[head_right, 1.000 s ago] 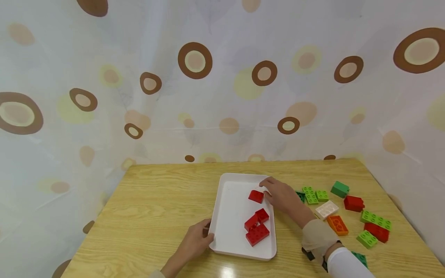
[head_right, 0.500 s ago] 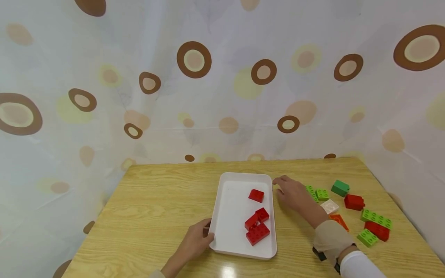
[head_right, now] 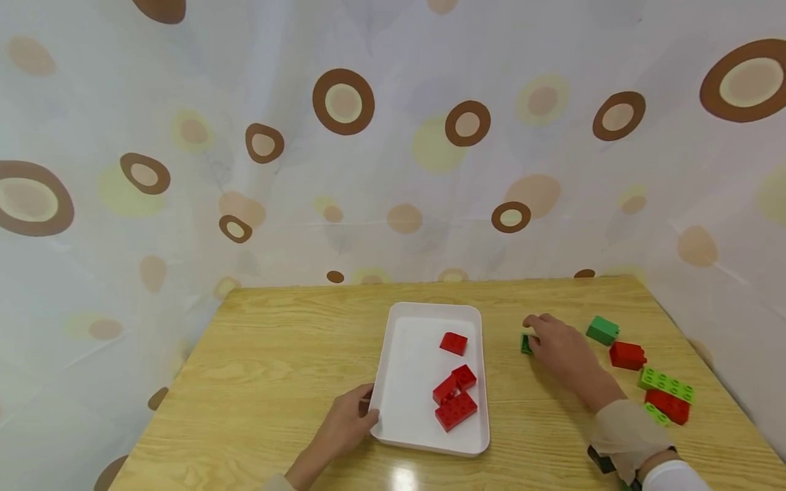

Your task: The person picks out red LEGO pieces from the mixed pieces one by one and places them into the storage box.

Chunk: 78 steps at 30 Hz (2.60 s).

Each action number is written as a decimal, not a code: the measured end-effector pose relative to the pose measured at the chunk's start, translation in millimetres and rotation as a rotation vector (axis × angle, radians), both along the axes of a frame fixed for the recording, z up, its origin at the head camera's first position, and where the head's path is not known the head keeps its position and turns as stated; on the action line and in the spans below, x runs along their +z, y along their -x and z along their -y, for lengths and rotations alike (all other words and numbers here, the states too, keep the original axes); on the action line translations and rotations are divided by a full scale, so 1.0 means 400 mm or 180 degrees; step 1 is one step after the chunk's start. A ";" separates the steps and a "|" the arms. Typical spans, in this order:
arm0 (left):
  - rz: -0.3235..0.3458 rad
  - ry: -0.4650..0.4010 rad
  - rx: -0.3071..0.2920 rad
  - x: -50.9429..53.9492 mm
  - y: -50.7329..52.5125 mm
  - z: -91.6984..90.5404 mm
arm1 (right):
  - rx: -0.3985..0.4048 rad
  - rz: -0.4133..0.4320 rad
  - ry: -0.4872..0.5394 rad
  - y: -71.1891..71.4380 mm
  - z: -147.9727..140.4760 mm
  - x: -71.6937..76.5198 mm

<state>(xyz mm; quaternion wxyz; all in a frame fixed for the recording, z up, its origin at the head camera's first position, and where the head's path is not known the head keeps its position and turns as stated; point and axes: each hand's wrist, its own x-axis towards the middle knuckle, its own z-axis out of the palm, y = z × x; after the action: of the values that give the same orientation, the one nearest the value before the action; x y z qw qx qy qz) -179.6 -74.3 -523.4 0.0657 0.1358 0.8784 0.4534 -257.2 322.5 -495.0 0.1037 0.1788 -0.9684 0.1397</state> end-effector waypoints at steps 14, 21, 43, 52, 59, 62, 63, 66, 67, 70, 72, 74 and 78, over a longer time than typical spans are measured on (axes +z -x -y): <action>-0.0009 -0.0094 -0.0023 -0.004 -0.003 0.001 | -0.0514 0.0120 0.0196 -0.049 -0.095 0.012; -0.0012 -0.0058 -0.0013 -0.006 0.002 0.001 | -0.0961 0.0309 0.0302 -0.058 -0.126 0.022; -0.0029 -0.0033 0.0014 -0.007 -0.001 0.005 | -0.1388 0.0661 0.0228 -0.090 -0.206 0.013; -0.0062 -0.0059 -0.0012 -0.007 -0.004 0.005 | -0.1414 0.0744 0.0164 -0.082 -0.233 -0.001; -0.0026 -0.0087 -0.0011 -0.005 -0.007 0.003 | -0.1296 0.0794 0.0185 -0.087 -0.248 -0.006; -0.0006 -0.0064 -0.0009 -0.007 -0.006 0.003 | -0.1205 0.0761 0.0185 -0.088 -0.250 -0.006; -0.0002 -0.0059 -0.0009 -0.007 -0.005 0.003 | -0.1174 0.0751 0.0188 -0.087 -0.249 -0.007; -0.0018 -0.0056 -0.0009 -0.009 -0.003 0.003 | -0.1099 0.0766 0.0208 -0.084 -0.251 -0.007; -0.0024 -0.0053 -0.0005 -0.007 -0.003 0.003 | -0.1078 0.0772 0.0220 -0.082 -0.251 -0.007; -0.0054 -0.0061 -0.0012 -0.005 -0.003 0.003 | -0.1052 0.0778 0.0245 -0.081 -0.252 -0.006; -0.0059 -0.0049 -0.0015 -0.003 -0.004 0.003 | -0.1062 0.0755 0.0237 -0.083 -0.251 -0.005; -0.0046 -0.0043 -0.0012 -0.003 -0.005 0.003 | -0.1058 0.0674 0.0213 -0.085 -0.248 -0.004; -0.0035 -0.0042 -0.0001 -0.004 -0.008 0.004 | -0.0962 0.0334 0.0143 -0.091 -0.221 0.005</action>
<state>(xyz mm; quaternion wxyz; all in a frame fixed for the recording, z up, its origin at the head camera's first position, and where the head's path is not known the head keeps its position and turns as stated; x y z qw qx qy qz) -176.5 -76.0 -525.1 0.0600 0.1388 0.8757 0.4585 -220.9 410.8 -493.0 0.0768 0.0212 -0.9850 0.1533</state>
